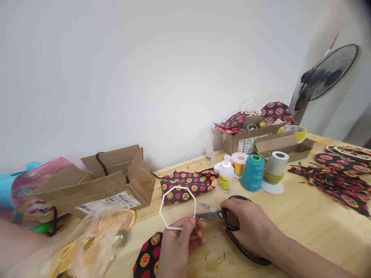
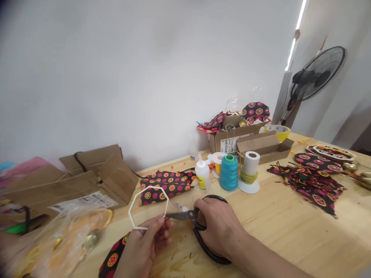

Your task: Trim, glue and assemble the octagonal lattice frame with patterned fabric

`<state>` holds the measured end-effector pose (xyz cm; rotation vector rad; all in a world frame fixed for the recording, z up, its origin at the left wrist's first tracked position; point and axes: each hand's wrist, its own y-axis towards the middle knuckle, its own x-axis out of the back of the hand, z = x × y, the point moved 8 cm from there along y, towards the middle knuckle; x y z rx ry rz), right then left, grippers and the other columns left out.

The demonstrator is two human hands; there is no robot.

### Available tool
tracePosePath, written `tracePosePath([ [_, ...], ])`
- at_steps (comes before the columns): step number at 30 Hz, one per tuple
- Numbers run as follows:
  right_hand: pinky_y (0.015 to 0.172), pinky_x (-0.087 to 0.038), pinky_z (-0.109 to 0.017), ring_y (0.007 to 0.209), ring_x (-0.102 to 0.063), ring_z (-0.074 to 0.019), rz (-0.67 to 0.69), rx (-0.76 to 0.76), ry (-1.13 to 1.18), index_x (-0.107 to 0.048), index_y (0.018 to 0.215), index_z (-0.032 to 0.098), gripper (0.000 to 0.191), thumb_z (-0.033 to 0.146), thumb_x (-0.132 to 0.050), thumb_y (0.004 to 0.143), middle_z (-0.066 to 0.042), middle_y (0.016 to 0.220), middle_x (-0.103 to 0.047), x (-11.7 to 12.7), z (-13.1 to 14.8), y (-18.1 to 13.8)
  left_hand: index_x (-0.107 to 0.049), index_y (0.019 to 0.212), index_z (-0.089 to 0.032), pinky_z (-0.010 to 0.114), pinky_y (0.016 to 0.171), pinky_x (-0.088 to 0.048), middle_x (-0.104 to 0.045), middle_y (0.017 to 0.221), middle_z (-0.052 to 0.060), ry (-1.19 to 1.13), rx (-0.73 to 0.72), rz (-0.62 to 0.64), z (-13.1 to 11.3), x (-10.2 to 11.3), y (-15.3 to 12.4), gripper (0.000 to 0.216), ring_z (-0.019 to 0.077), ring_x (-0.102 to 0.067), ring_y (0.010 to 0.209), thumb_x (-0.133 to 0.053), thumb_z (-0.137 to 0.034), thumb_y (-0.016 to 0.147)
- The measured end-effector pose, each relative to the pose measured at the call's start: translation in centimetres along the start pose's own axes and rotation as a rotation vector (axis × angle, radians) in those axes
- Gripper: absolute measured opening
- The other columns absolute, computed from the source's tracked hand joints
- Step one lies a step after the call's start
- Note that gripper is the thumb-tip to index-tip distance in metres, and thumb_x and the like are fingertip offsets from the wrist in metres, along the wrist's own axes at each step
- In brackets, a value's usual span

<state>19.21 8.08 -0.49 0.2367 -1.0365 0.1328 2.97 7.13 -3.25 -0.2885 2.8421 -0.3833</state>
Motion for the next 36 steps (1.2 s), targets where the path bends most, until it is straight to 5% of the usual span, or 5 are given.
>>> tracePosePath([
  [16, 0.052, -0.032, -0.023, 0.058, -0.051, -0.0155, -0.012, -0.040, 0.050, -0.058, 0.072, 0.022, 0.007, 0.021, -0.057, 0.065, 0.001, 0.065, -0.060, 0.1, 0.2, -0.2, -0.070, 0.072, -0.011, 0.020, 0.044, -0.049, -0.068, 0.058, 0.005, -0.051, 0.062, 0.033, 1.1, 0.5, 0.6, 0.028, 0.0092, -0.052, 0.048, -0.075, -0.032, 0.054],
  [36, 0.053, -0.031, -0.023, 0.060, -0.051, -0.0158, -0.026, -0.063, 0.067, -0.058, 0.072, 0.023, 0.010, 0.018, -0.057, 0.064, 0.000, 0.068, -0.062, 0.1, 0.3, -0.2, -0.068, 0.061, -0.012, 0.019, 0.044, -0.048, -0.065, 0.056, 0.003, -0.022, -0.003, 0.058, 0.6, 0.0, 0.2, 0.022, 0.0086, -0.048, 0.048, -0.070, -0.033, 0.059],
])
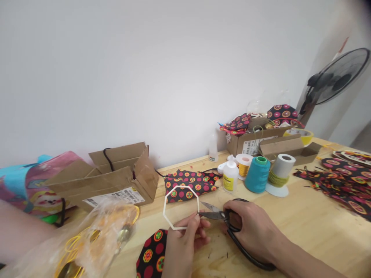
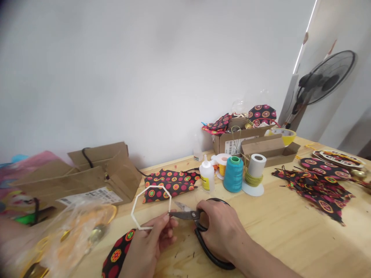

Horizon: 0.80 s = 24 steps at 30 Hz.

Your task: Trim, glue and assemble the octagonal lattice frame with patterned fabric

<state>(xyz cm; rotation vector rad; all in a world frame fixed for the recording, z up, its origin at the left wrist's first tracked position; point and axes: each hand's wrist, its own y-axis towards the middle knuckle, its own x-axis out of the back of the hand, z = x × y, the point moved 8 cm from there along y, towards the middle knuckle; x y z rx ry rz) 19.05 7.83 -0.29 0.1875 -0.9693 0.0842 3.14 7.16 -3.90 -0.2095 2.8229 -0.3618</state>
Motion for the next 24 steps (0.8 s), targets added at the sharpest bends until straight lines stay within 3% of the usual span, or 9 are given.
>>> tracePosePath([
  [11, 0.055, -0.033, -0.023, 0.064, -0.055, -0.0167, -0.016, -0.075, 0.021, -0.060, 0.076, 0.025, 0.012, 0.024, -0.057, 0.065, 0.000, 0.075, -0.066, 0.1, -1.1, 0.4, -0.072, 0.072, -0.011, 0.021, 0.044, -0.050, -0.066, 0.056, 0.004, -0.036, 0.061, -0.011, 0.9, -0.3, -0.5, 0.034, 0.0084, -0.049, 0.046, -0.075, -0.037, 0.052],
  [17, 0.054, -0.031, -0.022, 0.060, -0.052, -0.0151, -0.006, 0.013, 0.003, -0.059, 0.072, 0.024, 0.010, 0.019, -0.054, 0.065, 0.001, 0.069, -0.063, -0.2, -0.3, 0.2, -0.068, 0.059, -0.011, 0.020, 0.042, -0.049, -0.067, 0.058, 0.005, -0.056, 0.030, -0.018, 0.4, -0.3, -0.4, 0.026, 0.0082, -0.047, 0.047, -0.075, -0.035, 0.053],
  [24, 0.054, -0.031, -0.023, 0.062, -0.053, -0.0162, -0.013, -0.037, 0.011, -0.059, 0.072, 0.024, 0.014, 0.017, -0.055, 0.061, 0.000, 0.071, -0.065, -0.2, -0.7, 0.4, -0.070, 0.061, -0.011, 0.020, 0.044, -0.049, -0.066, 0.056, 0.004, -0.037, 0.028, -0.004, 0.4, -0.5, -0.5, 0.026, 0.0085, -0.048, 0.047, -0.073, -0.036, 0.055],
])
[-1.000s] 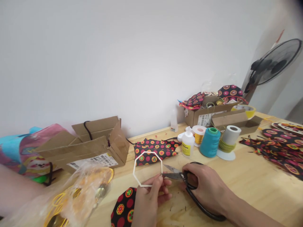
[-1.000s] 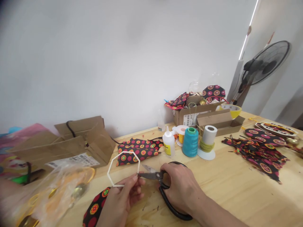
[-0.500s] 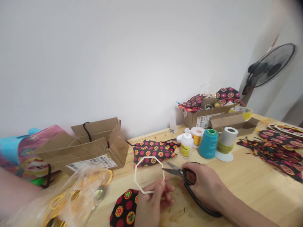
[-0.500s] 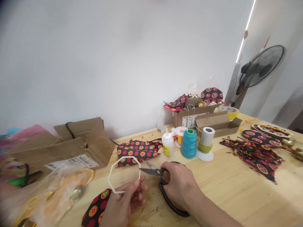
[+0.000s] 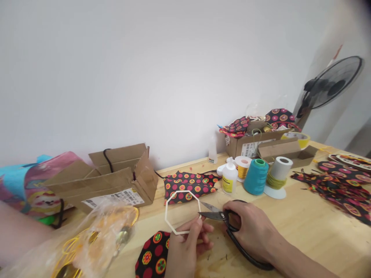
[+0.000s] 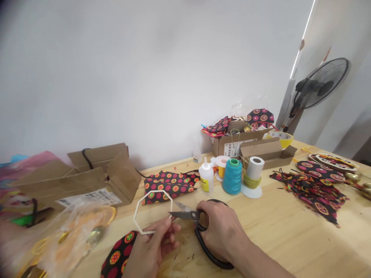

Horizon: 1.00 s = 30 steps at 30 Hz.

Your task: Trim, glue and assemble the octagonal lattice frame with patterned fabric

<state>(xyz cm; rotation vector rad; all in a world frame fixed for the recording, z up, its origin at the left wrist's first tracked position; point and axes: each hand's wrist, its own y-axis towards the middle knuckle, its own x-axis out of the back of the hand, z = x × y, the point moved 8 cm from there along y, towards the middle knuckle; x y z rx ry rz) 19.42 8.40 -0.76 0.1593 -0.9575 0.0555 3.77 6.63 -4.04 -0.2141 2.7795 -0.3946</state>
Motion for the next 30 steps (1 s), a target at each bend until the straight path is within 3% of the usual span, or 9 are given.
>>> tracePosePath([
  [5, 0.057, -0.033, -0.023, 0.068, -0.056, -0.0172, -0.029, -0.031, 0.020, -0.060, 0.079, 0.025, 0.019, 0.018, -0.054, 0.063, -0.001, 0.079, -0.067, 0.5, -0.7, 0.1, -0.072, 0.069, -0.011, 0.019, 0.041, -0.048, -0.065, 0.051, 0.003, -0.004, 0.046, -0.002, 0.3, -0.2, -0.4, 0.034, 0.0076, -0.048, 0.043, -0.076, -0.039, 0.049],
  [9, 0.055, -0.033, -0.022, 0.063, -0.053, -0.0153, -0.002, 0.037, 0.025, -0.059, 0.074, 0.025, 0.017, 0.016, -0.051, 0.063, 0.001, 0.073, -0.065, 0.3, 0.0, -0.2, -0.071, 0.063, -0.011, 0.020, 0.042, -0.049, -0.066, 0.055, 0.004, 0.003, 0.028, -0.013, 0.1, 0.1, -0.2, 0.033, 0.0081, -0.048, 0.045, -0.077, -0.040, 0.047],
  [12, 0.054, -0.031, -0.022, 0.061, -0.052, -0.0154, 0.010, 0.039, -0.005, -0.059, 0.072, 0.025, 0.019, 0.014, -0.049, 0.060, 0.001, 0.070, -0.064, 0.1, 0.1, -0.3, -0.070, 0.059, -0.011, 0.021, 0.042, -0.049, -0.067, 0.056, 0.006, 0.007, 0.004, -0.017, -0.1, 0.2, -0.1, 0.032, 0.0083, -0.048, 0.046, -0.076, -0.040, 0.048],
  [16, 0.056, -0.032, -0.023, 0.064, -0.054, -0.0162, -0.020, 0.000, 0.005, -0.060, 0.077, 0.025, 0.021, 0.015, -0.049, 0.061, -0.001, 0.075, -0.066, 0.4, -0.2, -0.2, -0.072, 0.068, -0.011, 0.018, 0.040, -0.047, -0.066, 0.053, 0.004, 0.015, 0.039, -0.013, 0.2, 0.0, -0.2, 0.035, 0.0077, -0.048, 0.044, -0.076, -0.040, 0.048],
  [20, 0.054, -0.032, -0.022, 0.062, -0.053, -0.0155, 0.018, 0.030, 0.005, -0.060, 0.074, 0.024, 0.022, 0.013, -0.050, 0.058, 0.000, 0.072, -0.065, 0.1, 0.1, -0.2, -0.069, 0.056, -0.011, 0.020, 0.042, -0.049, -0.066, 0.055, 0.005, 0.015, 0.030, -0.026, 0.0, -0.1, -0.3, 0.029, 0.0083, -0.048, 0.046, -0.076, -0.038, 0.048],
  [24, 0.056, -0.033, -0.022, 0.065, -0.055, -0.0159, -0.014, -0.002, 0.019, -0.061, 0.076, 0.025, 0.021, 0.016, -0.050, 0.061, 0.000, 0.075, -0.066, 0.4, -0.2, -0.2, -0.072, 0.067, -0.011, 0.019, 0.041, -0.049, -0.066, 0.055, 0.004, 0.022, 0.044, -0.008, 0.1, -0.2, -0.4, 0.031, 0.0081, -0.049, 0.045, -0.075, -0.037, 0.050],
  [27, 0.055, -0.032, -0.022, 0.064, -0.054, -0.0156, 0.009, 0.055, 0.006, -0.060, 0.073, 0.025, 0.020, 0.014, -0.050, 0.059, 0.001, 0.072, -0.065, 0.1, 0.3, -0.2, -0.070, 0.058, -0.011, 0.019, 0.042, -0.049, -0.066, 0.055, 0.005, 0.025, 0.040, 0.002, 0.1, -0.2, -0.4, 0.026, 0.0082, -0.049, 0.045, -0.075, -0.035, 0.051],
  [30, 0.054, -0.032, -0.022, 0.062, -0.053, -0.0152, -0.007, 0.031, 0.008, -0.060, 0.075, 0.025, 0.023, 0.012, -0.048, 0.060, 0.000, 0.072, -0.065, 0.3, 0.2, -0.2, -0.071, 0.064, -0.011, 0.019, 0.042, -0.049, -0.066, 0.054, 0.004, 0.032, 0.020, -0.002, 0.1, -0.1, -0.4, 0.025, 0.0079, -0.049, 0.045, -0.073, -0.034, 0.054],
])
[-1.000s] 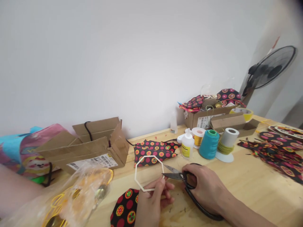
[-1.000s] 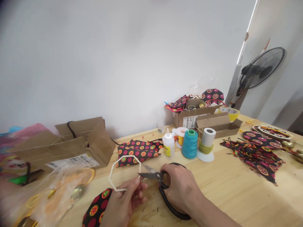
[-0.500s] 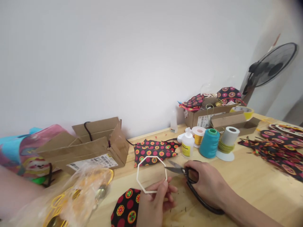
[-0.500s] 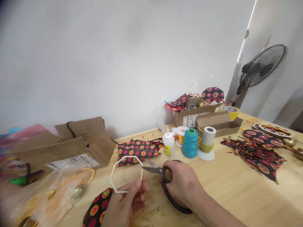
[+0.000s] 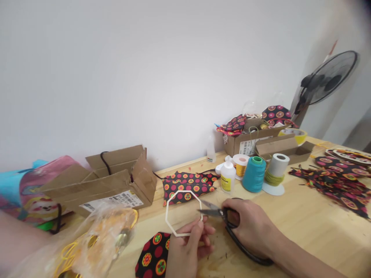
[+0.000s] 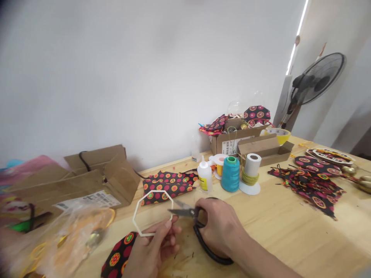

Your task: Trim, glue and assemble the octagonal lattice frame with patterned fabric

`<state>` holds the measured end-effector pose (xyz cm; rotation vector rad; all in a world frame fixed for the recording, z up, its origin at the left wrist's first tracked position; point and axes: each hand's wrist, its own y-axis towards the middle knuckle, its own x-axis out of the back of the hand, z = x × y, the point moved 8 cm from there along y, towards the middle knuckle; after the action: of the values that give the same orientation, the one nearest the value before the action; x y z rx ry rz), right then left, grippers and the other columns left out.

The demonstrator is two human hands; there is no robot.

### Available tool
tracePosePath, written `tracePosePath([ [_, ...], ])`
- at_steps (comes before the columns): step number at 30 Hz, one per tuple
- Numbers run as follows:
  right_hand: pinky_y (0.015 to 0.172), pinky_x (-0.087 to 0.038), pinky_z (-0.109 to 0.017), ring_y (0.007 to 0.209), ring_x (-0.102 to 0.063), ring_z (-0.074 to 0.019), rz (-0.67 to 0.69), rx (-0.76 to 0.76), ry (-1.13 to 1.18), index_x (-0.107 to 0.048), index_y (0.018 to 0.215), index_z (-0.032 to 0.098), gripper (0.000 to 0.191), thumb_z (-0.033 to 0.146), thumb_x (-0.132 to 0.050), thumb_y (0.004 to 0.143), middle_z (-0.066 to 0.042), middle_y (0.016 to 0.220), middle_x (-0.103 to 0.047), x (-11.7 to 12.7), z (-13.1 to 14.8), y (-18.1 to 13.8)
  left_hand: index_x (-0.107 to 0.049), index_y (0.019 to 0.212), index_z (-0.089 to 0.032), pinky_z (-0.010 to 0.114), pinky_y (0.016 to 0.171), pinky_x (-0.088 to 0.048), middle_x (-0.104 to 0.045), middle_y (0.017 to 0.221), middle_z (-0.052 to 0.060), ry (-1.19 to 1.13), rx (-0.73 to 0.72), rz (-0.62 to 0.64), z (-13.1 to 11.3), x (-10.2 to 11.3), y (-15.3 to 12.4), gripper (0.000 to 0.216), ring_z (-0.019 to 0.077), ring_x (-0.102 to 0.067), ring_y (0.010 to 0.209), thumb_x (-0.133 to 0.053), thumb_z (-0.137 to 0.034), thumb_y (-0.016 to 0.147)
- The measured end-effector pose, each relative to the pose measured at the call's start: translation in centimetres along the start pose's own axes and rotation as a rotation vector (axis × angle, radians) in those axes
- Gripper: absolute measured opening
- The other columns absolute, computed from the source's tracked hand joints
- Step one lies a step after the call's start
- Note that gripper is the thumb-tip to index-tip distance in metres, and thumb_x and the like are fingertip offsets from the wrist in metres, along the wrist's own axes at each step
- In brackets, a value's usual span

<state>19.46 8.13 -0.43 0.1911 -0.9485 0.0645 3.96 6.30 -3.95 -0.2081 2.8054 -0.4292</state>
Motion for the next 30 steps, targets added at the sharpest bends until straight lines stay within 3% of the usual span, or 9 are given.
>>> tracePosePath([
  [2, 0.054, -0.031, -0.022, 0.061, -0.053, -0.0151, -0.011, -0.005, 0.007, -0.060, 0.076, 0.024, 0.023, 0.012, -0.048, 0.060, 0.000, 0.072, -0.065, 0.1, 0.0, 0.0, -0.072, 0.067, -0.012, 0.019, 0.041, -0.048, -0.066, 0.054, 0.004, 0.010, -0.002, 0.006, 0.0, -0.1, 0.0, 0.026, 0.0081, -0.049, 0.045, -0.073, -0.035, 0.054],
  [6, 0.052, -0.030, -0.022, 0.059, -0.051, -0.0144, 0.010, 0.034, 0.008, -0.060, 0.073, 0.024, 0.024, 0.010, -0.049, 0.057, 0.001, 0.068, -0.063, 0.0, 0.3, 0.0, -0.070, 0.055, -0.011, 0.019, 0.042, -0.048, -0.064, 0.052, 0.004, 0.022, -0.008, 0.021, -0.1, -0.2, -0.1, 0.026, 0.0077, -0.048, 0.043, -0.074, -0.037, 0.052],
  [10, 0.052, -0.030, -0.022, 0.058, -0.051, -0.0143, -0.019, 0.002, 0.019, -0.059, 0.073, 0.024, 0.023, 0.011, -0.047, 0.059, 0.001, 0.068, -0.064, 0.2, 0.1, 0.0, -0.072, 0.068, -0.011, 0.019, 0.041, -0.048, -0.067, 0.055, 0.004, 0.028, 0.003, 0.022, 0.0, -0.2, -0.1, 0.032, 0.0085, -0.050, 0.045, -0.075, -0.038, 0.052],
  [13, 0.052, -0.030, -0.022, 0.059, -0.052, -0.0145, -0.009, 0.025, 0.049, -0.061, 0.070, 0.024, 0.023, 0.010, -0.050, 0.055, 0.001, 0.067, -0.064, 0.2, 0.1, 0.0, -0.071, 0.059, -0.011, 0.020, 0.042, -0.049, -0.067, 0.055, 0.005, 0.026, 0.011, 0.033, 0.0, -0.2, -0.1, 0.027, 0.0087, -0.050, 0.045, -0.075, -0.037, 0.051],
  [19, 0.056, -0.034, -0.024, 0.067, -0.056, -0.0181, -0.134, -0.089, 0.121, -0.062, 0.082, 0.023, 0.023, 0.017, -0.054, 0.062, -0.002, 0.075, -0.066, 1.4, -2.3, 0.8, -0.072, 0.068, -0.011, 0.018, 0.039, -0.046, -0.066, 0.052, 0.004, 0.053, 0.028, 0.026, -0.1, -0.4, -0.4, 0.034, 0.0080, -0.050, 0.042, -0.076, -0.038, 0.048],
  [24, 0.050, -0.035, -0.023, 0.056, -0.051, -0.0151, -0.157, -0.083, 0.251, -0.061, 0.078, 0.021, 0.014, 0.020, -0.055, 0.065, 0.002, 0.061, -0.059, 1.4, -2.3, 0.9, -0.072, 0.067, -0.010, 0.019, 0.040, -0.047, -0.065, 0.051, 0.003, 0.054, 0.046, 0.013, -0.4, -0.4, -0.5, 0.032, 0.0086, -0.050, 0.044, -0.076, -0.036, 0.048],
  [30, 0.056, -0.044, -0.023, 0.065, -0.057, -0.0156, -0.151, -0.048, 0.464, -0.059, 0.086, 0.019, 0.017, 0.025, -0.053, 0.071, 0.000, 0.072, -0.062, 1.6, -1.2, 0.7, -0.070, 0.059, -0.009, 0.021, 0.038, -0.044, -0.059, 0.044, 0.001, 0.054, 0.105, 0.111, 0.2, -1.4, -0.7, 0.025, 0.0078, -0.046, 0.039, -0.073, -0.032, 0.050],
])
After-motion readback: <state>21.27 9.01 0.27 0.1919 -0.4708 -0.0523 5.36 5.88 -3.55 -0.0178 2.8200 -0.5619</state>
